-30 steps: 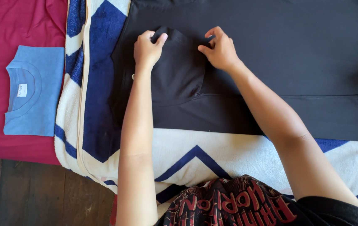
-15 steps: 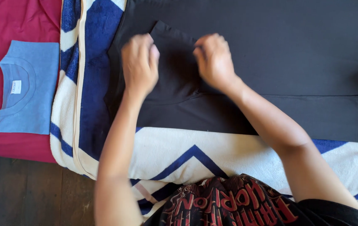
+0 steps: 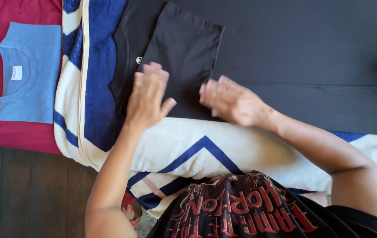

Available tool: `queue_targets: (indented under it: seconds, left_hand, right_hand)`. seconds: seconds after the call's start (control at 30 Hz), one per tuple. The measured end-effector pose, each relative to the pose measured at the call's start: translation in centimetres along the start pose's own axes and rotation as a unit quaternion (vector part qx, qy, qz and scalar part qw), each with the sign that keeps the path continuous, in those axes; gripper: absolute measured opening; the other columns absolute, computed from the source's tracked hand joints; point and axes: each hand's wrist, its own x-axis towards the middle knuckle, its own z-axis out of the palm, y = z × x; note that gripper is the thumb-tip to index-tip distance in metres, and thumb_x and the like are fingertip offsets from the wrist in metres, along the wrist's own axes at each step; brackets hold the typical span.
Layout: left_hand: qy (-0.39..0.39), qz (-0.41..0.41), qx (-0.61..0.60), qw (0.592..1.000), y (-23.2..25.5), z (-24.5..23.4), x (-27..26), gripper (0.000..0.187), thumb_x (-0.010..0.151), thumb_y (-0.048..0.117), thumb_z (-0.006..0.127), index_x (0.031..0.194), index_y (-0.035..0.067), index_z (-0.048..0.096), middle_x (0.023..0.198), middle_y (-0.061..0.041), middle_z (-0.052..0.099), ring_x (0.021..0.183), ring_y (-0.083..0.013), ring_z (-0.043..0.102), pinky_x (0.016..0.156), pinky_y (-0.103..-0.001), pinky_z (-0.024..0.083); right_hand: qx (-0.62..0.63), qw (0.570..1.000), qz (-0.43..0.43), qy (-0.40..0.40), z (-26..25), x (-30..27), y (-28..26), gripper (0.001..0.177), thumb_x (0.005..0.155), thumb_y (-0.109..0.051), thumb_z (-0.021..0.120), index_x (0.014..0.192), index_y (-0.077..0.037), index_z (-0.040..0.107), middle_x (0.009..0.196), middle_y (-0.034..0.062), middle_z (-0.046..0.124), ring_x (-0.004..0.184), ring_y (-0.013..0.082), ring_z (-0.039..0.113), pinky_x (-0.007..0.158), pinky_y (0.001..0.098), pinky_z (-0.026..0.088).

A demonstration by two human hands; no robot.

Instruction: Ironing and folding a black t-shirt on a bed.

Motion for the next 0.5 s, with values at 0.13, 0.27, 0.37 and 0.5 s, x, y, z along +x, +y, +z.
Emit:
queue_targets:
  seconds: [0.13,0.27,0.37,0.5]
  left_hand:
    - [-0.035,0.060,-0.073,0.995,0.5,1.9,-2.3,0.079,0.099,0.053,0.053,0.155,0.000,0.038,0.164,-0.022,0.031,0.155,-0.0388,0.023,0.125,-0.052,0.020]
    - [0.020,-0.015,-0.099,0.995,-0.5,2.9,-2.2,0.074,0.106,0.046,0.050,0.154,-0.009,0.039,0.163,-0.026,0.034,0.154,-0.0400,0.028,0.126,-0.051,0.021]
    - [0.025,-0.004,-0.105,0.994,-0.3,3.4,-0.4,0.066,0.108,0.042,0.050,0.151,-0.008,0.044,0.161,-0.024,0.041,0.154,-0.0373,0.034,0.127,-0.049,0.022]
    - [0.030,0.004,-0.124,0.992,-2.0,4.7,1.9,0.057,0.110,0.037,0.050,0.148,-0.005,0.050,0.160,-0.021,0.045,0.153,-0.0361,0.037,0.127,-0.049,0.025]
  right_hand:
    - [0.169,0.980,0.066,-0.076,0.5,-1.8,-1.9,0.066,0.090,-0.041,0.064,0.135,0.007,0.062,0.143,0.0243,0.060,0.134,0.0362,0.054,0.114,0.0482,0.032]
    - [0.152,0.973,0.176,0.002,1.1,-1.2,0.4,0.049,0.094,-0.031,0.075,0.132,-0.002,0.060,0.134,0.0211,0.066,0.123,0.0335,0.064,0.106,0.0469,0.049]
    - [0.183,0.903,0.385,0.049,5.4,0.6,5.6,0.058,0.094,-0.030,0.081,0.134,0.003,0.055,0.118,0.0200,0.071,0.099,0.0318,0.070,0.088,0.0427,0.056]
    - [0.360,0.654,0.665,0.016,8.1,5.2,12.0,0.068,0.085,-0.035,0.085,0.130,0.002,0.051,0.087,0.0085,0.068,0.074,0.0226,0.069,0.066,0.0377,0.058]
